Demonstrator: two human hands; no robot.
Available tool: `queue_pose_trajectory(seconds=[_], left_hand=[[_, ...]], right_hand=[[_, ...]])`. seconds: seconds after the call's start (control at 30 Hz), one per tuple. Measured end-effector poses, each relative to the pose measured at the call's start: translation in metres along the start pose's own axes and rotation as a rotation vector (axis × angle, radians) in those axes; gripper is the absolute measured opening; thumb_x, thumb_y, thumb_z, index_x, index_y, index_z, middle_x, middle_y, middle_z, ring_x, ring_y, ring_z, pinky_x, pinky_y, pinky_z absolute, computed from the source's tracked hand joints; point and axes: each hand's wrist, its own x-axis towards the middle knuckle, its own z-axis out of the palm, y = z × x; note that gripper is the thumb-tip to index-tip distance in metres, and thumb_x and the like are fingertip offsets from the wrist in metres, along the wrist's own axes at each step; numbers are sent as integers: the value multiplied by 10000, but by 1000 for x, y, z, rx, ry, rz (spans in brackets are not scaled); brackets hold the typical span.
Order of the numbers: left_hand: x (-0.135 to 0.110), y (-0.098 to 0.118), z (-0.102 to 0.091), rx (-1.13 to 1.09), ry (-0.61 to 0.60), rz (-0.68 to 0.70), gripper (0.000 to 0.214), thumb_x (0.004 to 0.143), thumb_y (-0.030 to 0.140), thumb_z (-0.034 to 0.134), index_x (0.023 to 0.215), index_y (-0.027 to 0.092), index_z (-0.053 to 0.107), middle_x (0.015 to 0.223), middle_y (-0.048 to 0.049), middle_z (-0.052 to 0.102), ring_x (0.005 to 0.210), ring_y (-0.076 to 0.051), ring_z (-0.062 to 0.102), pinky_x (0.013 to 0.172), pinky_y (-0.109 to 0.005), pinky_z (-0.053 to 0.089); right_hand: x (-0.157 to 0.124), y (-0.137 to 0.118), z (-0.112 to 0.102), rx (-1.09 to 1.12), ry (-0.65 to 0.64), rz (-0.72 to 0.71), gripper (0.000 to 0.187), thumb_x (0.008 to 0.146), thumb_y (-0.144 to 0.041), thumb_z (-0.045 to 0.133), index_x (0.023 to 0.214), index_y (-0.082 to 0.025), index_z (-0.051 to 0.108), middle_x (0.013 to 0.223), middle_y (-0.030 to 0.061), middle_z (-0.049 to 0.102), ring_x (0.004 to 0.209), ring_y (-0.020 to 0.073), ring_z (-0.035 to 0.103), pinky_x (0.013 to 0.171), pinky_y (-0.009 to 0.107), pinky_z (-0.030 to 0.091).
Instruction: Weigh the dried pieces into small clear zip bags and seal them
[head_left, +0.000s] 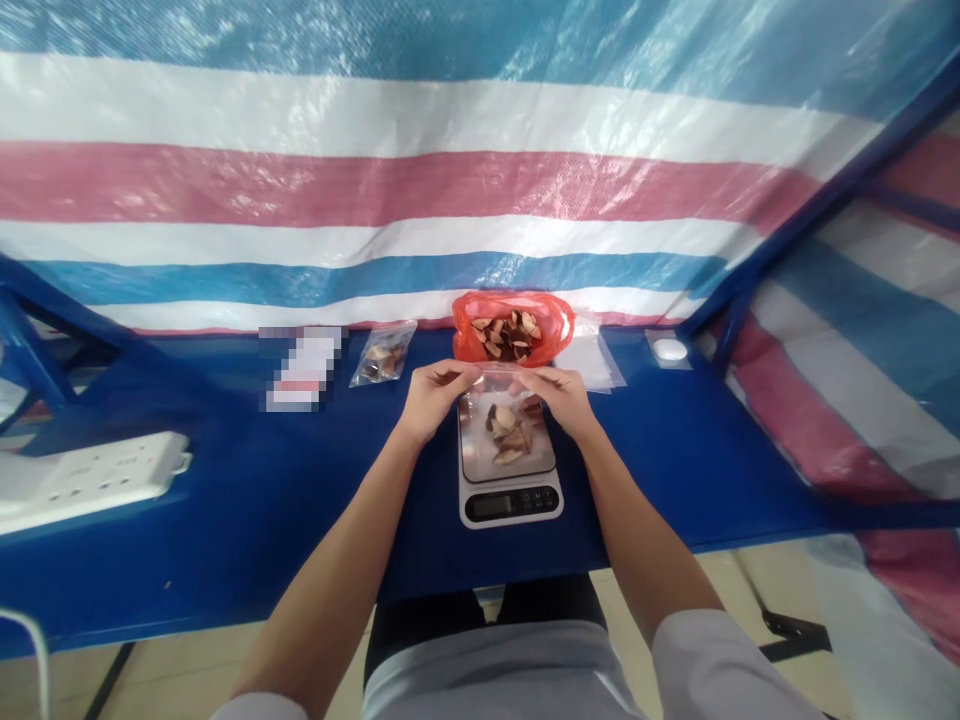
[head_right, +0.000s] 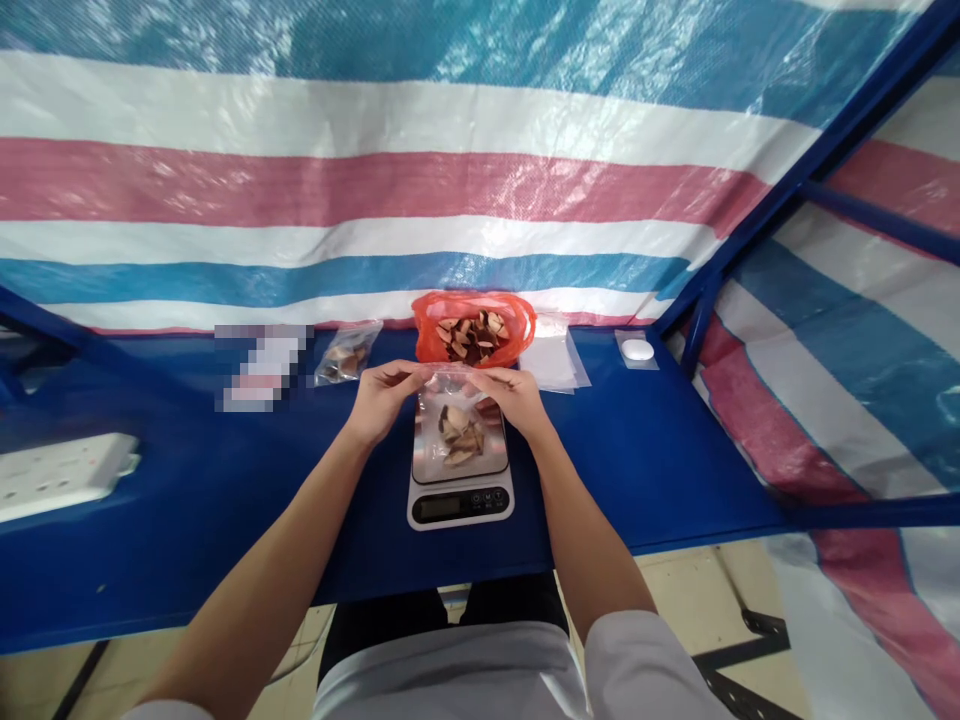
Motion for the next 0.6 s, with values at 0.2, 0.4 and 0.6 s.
queue_pose_trajectory(seconds=[0.2, 0.4, 0.6], left_hand=[[0, 4, -3, -13, 11, 48, 276, 758, 436, 813, 819, 168, 783, 682, -21, 727, 620, -130, 622, 639, -255, 494], [-1, 16, -19, 72, 87, 134, 293, 766, 447, 802, 848, 167, 776, 698, -24, 727, 617, -135, 624, 658, -275, 513], [4, 31, -61, 266, 209, 221, 374, 811, 524, 723, 894, 160, 745, 744, -42, 746, 672, -179, 682, 721, -327, 569]], right_hand=[[-3, -2, 9, 14, 26, 40, 386, 746, -580, 756, 787, -199, 805, 785, 44, 786, 628, 205, 726, 601, 330, 620], [7, -19, 29, 18, -29, -123, 342, 735, -510, 783, 871, -196, 790, 815, 45, 786, 782, 226, 753, 753, 361, 629], [39, -33, 69, -92, -127, -282, 223, 840, -394, 712, 944, -208, 776, 833, 26, 773, 777, 196, 748, 745, 327, 618]])
